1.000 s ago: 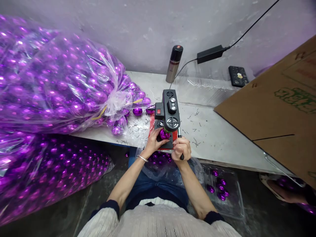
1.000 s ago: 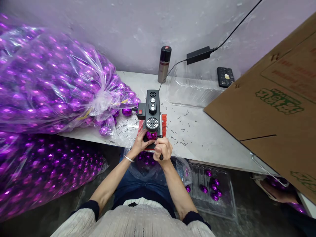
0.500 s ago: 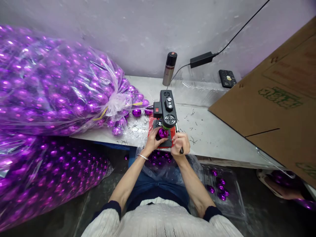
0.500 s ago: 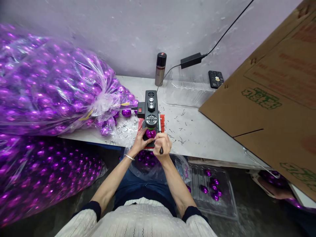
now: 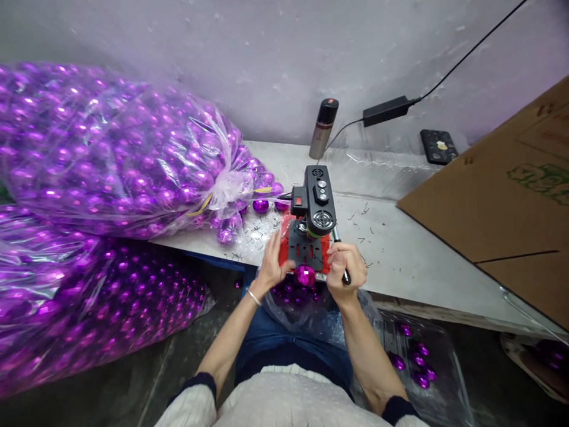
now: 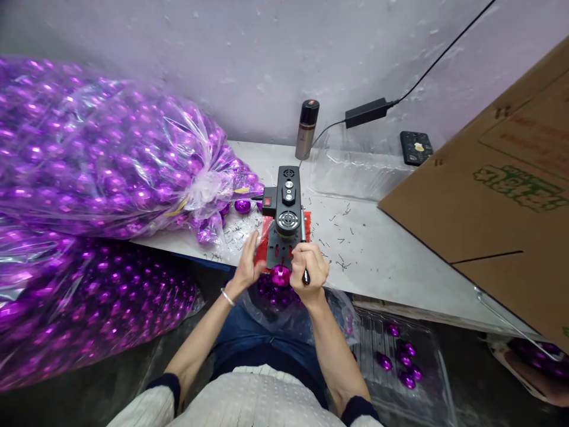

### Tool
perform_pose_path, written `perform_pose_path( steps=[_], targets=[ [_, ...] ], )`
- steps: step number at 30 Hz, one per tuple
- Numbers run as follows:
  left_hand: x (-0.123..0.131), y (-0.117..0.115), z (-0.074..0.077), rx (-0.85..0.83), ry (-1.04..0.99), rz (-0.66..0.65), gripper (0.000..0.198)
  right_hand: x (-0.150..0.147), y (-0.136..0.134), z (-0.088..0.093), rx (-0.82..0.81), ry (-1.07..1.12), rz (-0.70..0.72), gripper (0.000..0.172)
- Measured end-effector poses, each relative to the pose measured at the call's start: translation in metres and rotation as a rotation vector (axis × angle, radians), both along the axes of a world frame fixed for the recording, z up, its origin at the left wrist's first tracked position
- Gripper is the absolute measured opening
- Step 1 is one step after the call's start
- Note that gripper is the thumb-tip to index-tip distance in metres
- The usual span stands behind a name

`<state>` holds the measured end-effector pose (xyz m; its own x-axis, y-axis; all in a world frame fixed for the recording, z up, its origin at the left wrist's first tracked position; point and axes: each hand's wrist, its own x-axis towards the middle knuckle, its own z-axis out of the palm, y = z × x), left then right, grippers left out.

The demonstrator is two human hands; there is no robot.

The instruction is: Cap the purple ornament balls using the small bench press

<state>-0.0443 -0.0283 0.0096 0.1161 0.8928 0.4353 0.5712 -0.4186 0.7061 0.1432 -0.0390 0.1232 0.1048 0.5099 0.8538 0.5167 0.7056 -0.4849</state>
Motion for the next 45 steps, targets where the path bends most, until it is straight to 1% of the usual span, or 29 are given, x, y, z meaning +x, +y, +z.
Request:
perform_pose_path(
  steps=[1, 2, 3, 4, 5, 7, 9, 11, 12, 14, 16, 17, 18, 20, 22, 25, 28, 32, 35, 37, 39, 45],
  targets=[
    [-0.006, 0.02, 0.007, -0.032, 0.005, 0.132, 0.084, 0.0, 0.0, -0.001, 0.002, 0.003, -0.002, 0.024],
    [-0.012, 0.042, 0.014, -0.072, 0.013, 0.267, 0.078, 0.0, 0.0, -0.001, 0.004, 0.003, -0.005, 0.024],
    [-0.018, 0.064, 0.022, -0.115, 0.023, 0.38, 0.075, 0.0, 0.0, -0.001, 0.004, 0.002, -0.007, 0.024],
    [-0.022, 0.085, 0.029, -0.155, 0.039, 0.45, 0.074, 0.0, 0.0, 0.0, 0.002, -0.003, -0.009, 0.024],
    [-0.026, 0.102, 0.036, -0.185, 0.061, 0.475, 0.071, 0.0, 0.0, 0.0, 0.001, -0.01, -0.01, 0.024],
    [-0.032, 0.127, 0.047, -0.251, 0.098, 0.453, 0.064, 0.001, 0.0, 0.0, 0.003, -0.024, -0.012, 0.024],
    [-0.034, 0.135, 0.054, -0.297, 0.076, 0.414, 0.061, 0.001, 0.0, 0.0, 0.013, -0.035, -0.009, 0.024],
    [-0.035, 0.13, 0.059, -0.32, -0.052, 0.405, 0.06, 0.001, 0.001, 0.0, 0.022, -0.039, -0.004, 0.025],
    [-0.035, 0.123, 0.061, -0.334, -0.169, 0.4, 0.059, 0.001, 0.001, 0.001, 0.022, -0.038, -0.001, 0.024],
    [-0.033, 0.104, 0.063, -0.408, -0.506, 0.341, 0.054, 0.001, 0.001, 0.003, 0.013, -0.028, 0.001, 0.024],
    [-0.028, 0.081, 0.062, -0.541, -0.875, 0.216, 0.046, 0.0, 0.001, 0.008, -0.006, -0.013, -0.004, 0.025],
    [-0.025, 0.069, 0.061, -0.611, -1.023, 0.151, 0.043, -0.001, 0.001, 0.01, -0.018, -0.005, -0.009, 0.026],
    [-0.021, 0.057, 0.059, -0.672, -1.129, 0.098, 0.042, -0.001, 0.001, 0.014, -0.028, 0.001, -0.015, 0.027],
    [-0.011, 0.038, 0.055, -0.745, -1.22, 0.045, 0.043, -0.002, 0.001, 0.02, -0.042, 0.007, -0.023, 0.028],
    [-0.001, 0.027, 0.05, -0.765, -1.193, 0.032, 0.047, -0.002, 0.002, 0.025, -0.043, 0.007, -0.026, 0.029],
    [0.013, 0.021, 0.043, -0.712, -1.006, 0.031, 0.058, -0.002, 0.003, 0.027, -0.031, -0.005, -0.023, 0.028],
    [0.02, 0.022, 0.037, -0.559, -0.705, 0.018, 0.068, 0.0, 0.002, 0.026, -0.03, -0.034, -0.011, 0.027],
    [0.023, 0.023, 0.033, -0.325, -0.257, -0.006, 0.065, 0.002, 0.0, 0.024, -0.029, -0.074, -0.004, 0.025],
    [0.025, 0.023, 0.03, -0.212, -0.043, -0.032, 0.066, 0.003, 0.0, 0.023, -0.02, -0.084, -0.013, 0.024],
    [0.026, 0.024, 0.027, -0.171, 0.034, -0.054, 0.068, 0.003, 0.0, 0.023, -0.016, -0.086, -0.011, 0.023],
    [0.028, 0.026, 0.023, -0.146, 0.065, -0.058, 0.07, 0.003, 0.0, 0.023, -0.017, -0.088, -0.005, 0.023],
    [0.037, 0.031, 0.007, -0.08, -0.014, -0.035, 0.072, 0.003, 0.0, 0.023, -0.013, -0.092, -0.006, 0.022]
  ],
)
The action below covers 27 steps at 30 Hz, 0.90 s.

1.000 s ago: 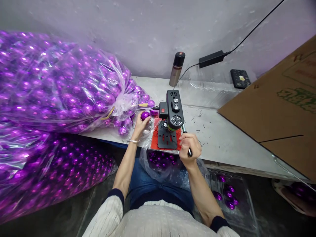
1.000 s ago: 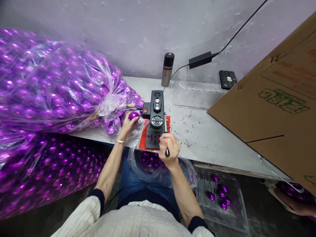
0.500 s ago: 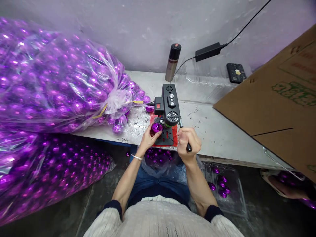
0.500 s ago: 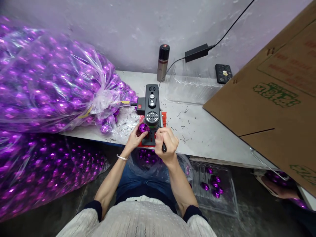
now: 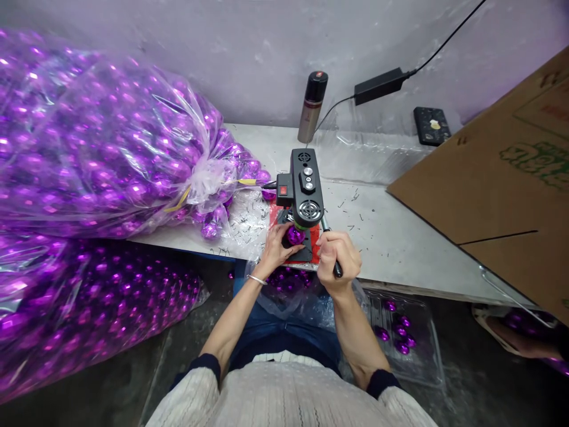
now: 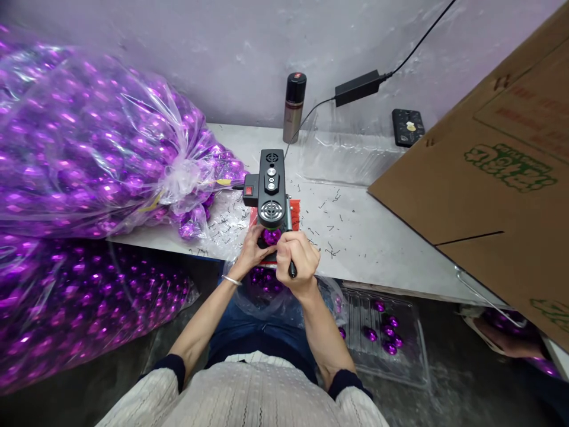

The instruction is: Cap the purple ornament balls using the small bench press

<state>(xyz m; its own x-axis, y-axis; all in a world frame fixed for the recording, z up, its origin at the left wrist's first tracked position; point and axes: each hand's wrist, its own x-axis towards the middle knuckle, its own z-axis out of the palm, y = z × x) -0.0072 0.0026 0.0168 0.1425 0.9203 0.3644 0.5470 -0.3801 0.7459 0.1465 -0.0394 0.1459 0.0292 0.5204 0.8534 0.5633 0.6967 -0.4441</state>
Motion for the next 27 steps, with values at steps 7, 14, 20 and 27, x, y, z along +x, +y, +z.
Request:
perform_pose_path(
  steps=[7, 14, 20, 27],
  targets=[
    [0.001, -0.001, -0.004, -0.054, -0.068, -0.042, 0.07, 0.0, -0.001, -0.01, 0.014, 0.01, -0.013, 0.022],
    [0.002, -0.002, -0.005, -0.071, -0.084, -0.021, 0.067, -0.002, 0.002, -0.051, 0.076, 0.067, 0.02, 0.023],
    [0.003, -0.004, -0.004, -0.043, -0.066, -0.014, 0.064, -0.005, 0.004, -0.069, 0.083, 0.103, -0.018, 0.026],
    [0.003, -0.003, -0.002, -0.034, -0.061, -0.019, 0.063, -0.007, 0.006, -0.076, 0.114, 0.133, -0.016, 0.027]
  ],
)
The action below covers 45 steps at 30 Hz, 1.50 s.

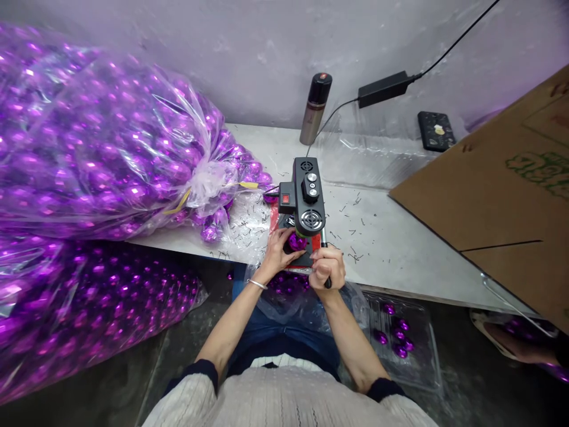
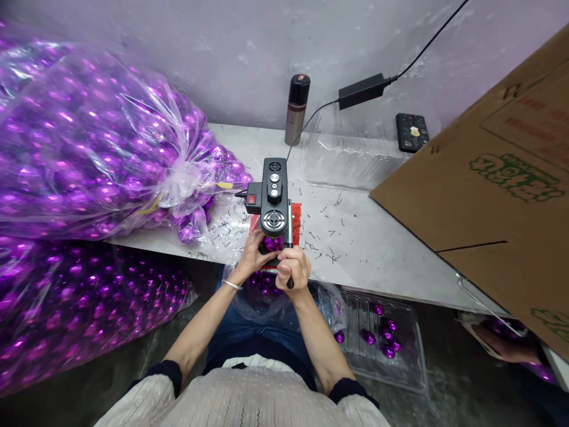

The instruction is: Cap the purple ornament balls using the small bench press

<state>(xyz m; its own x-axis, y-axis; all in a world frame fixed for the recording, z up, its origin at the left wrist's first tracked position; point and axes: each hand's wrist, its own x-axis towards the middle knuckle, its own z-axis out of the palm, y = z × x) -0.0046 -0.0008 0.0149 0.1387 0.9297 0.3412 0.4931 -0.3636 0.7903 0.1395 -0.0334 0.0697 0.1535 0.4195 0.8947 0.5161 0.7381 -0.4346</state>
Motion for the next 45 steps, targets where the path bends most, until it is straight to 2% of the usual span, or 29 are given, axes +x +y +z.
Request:
perform_pose_path(
  steps=[9, 12, 15, 18, 20, 22, 24, 25, 27, 29, 31, 34, 36, 38, 40, 42, 45],
  targets=[
    [0.0, 0.004, -0.003, -0.031, -0.032, -0.008, 0.065, 0.002, 0.005, 0.001, 0.051, -0.084, 0.072, 0.024],
    [0.0, 0.008, -0.003, -0.003, -0.036, -0.01, 0.068, 0.002, 0.003, 0.019, 0.01, -0.055, 0.013, 0.028],
    [-0.001, 0.004, -0.002, 0.053, -0.048, -0.026, 0.069, 0.0, 0.0, 0.048, -0.074, -0.021, -0.033, 0.028],
    [-0.002, -0.019, -0.003, 0.125, -0.001, -0.035, 0.061, 0.0, -0.002, 0.07, -0.143, -0.004, -0.02, 0.028],
    [-0.004, -0.043, -0.005, 0.155, 0.08, -0.063, 0.061, 0.001, -0.002, 0.075, -0.14, -0.018, -0.007, 0.028],
    [-0.007, -0.066, -0.007, 0.157, 0.152, -0.101, 0.078, 0.003, -0.003, 0.072, -0.115, -0.043, 0.0, 0.027],
    [-0.014, -0.075, -0.006, 0.144, 0.164, -0.109, 0.098, 0.004, -0.003, 0.066, -0.096, -0.071, 0.009, 0.026],
    [-0.018, -0.071, -0.004, 0.133, 0.149, -0.088, 0.1, 0.004, -0.004, 0.063, -0.09, -0.081, 0.012, 0.026],
    [-0.026, -0.045, 0.003, 0.105, 0.096, 0.017, 0.085, 0.005, -0.004, 0.058, -0.082, -0.085, 0.011, 0.026],
    [-0.033, -0.002, 0.013, 0.04, 0.065, 0.184, 0.063, 0.005, -0.004, 0.057, -0.077, -0.083, 0.005, 0.025],
    [-0.037, 0.048, 0.025, -0.047, 0.092, 0.278, 0.057, 0.004, -0.004, 0.058, -0.071, -0.088, 0.003, 0.025],
    [-0.038, 0.107, 0.041, -0.163, 0.132, 0.308, 0.05, 0.004, -0.003, 0.059, -0.057, -0.104, 0.007, 0.025],
    [-0.037, 0.129, 0.048, -0.198, 0.112, 0.292, 0.041, 0.005, -0.004, 0.059, -0.058, -0.112, 0.01, 0.025],
    [-0.039, 0.134, 0.053, -0.221, 0.036, 0.297, 0.037, 0.006, -0.004, 0.058, -0.067, -0.119, 0.007, 0.025],
    [-0.041, 0.126, 0.054, -0.267, -0.093, 0.318, 0.041, 0.006, -0.005, 0.058, -0.076, -0.12, 0.001, 0.025],
    [-0.043, 0.105, 0.055, -0.344, -0.292, 0.309, 0.048, 0.006, -0.005, 0.058, -0.09, -0.112, 0.007, 0.026],
    [-0.042, 0.06, 0.055, -0.455, -0.678, 0.195, 0.058, 0.004, -0.004, 0.062, -0.097, -0.067, 0.021, 0.026]
  ],
)
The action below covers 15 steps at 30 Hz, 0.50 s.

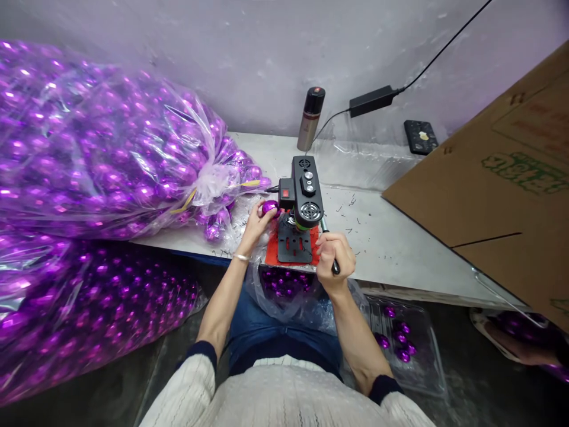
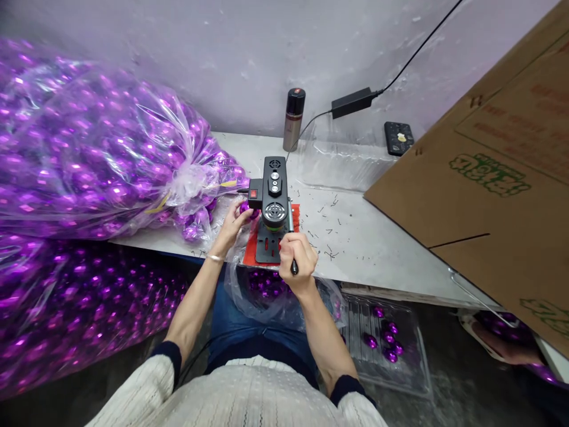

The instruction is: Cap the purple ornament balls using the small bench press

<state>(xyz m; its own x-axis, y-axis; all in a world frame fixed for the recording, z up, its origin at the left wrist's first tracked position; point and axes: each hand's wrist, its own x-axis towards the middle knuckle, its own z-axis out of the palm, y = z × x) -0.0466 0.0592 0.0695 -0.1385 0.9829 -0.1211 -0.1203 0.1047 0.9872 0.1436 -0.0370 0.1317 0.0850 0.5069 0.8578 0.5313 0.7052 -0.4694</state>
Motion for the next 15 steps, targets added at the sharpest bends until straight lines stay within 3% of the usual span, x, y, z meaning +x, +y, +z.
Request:
perform_pose_path(
  steps=[3, 6, 15],
  targets=[
    [0.009, -0.042, -0.002, -0.024, -0.234, -0.069, 0.059, -0.004, 0.002, 0.01, -0.011, 0.053, -0.018, 0.027],
    [0.023, -0.065, -0.01, -0.02, -0.224, -0.068, 0.061, -0.006, 0.004, 0.021, -0.065, 0.075, -0.03, 0.029],
    [0.047, -0.063, -0.038, 0.231, 0.396, -0.023, 0.057, -0.002, 0.002, 0.02, -0.059, 0.026, -0.018, 0.027]
  ],
)
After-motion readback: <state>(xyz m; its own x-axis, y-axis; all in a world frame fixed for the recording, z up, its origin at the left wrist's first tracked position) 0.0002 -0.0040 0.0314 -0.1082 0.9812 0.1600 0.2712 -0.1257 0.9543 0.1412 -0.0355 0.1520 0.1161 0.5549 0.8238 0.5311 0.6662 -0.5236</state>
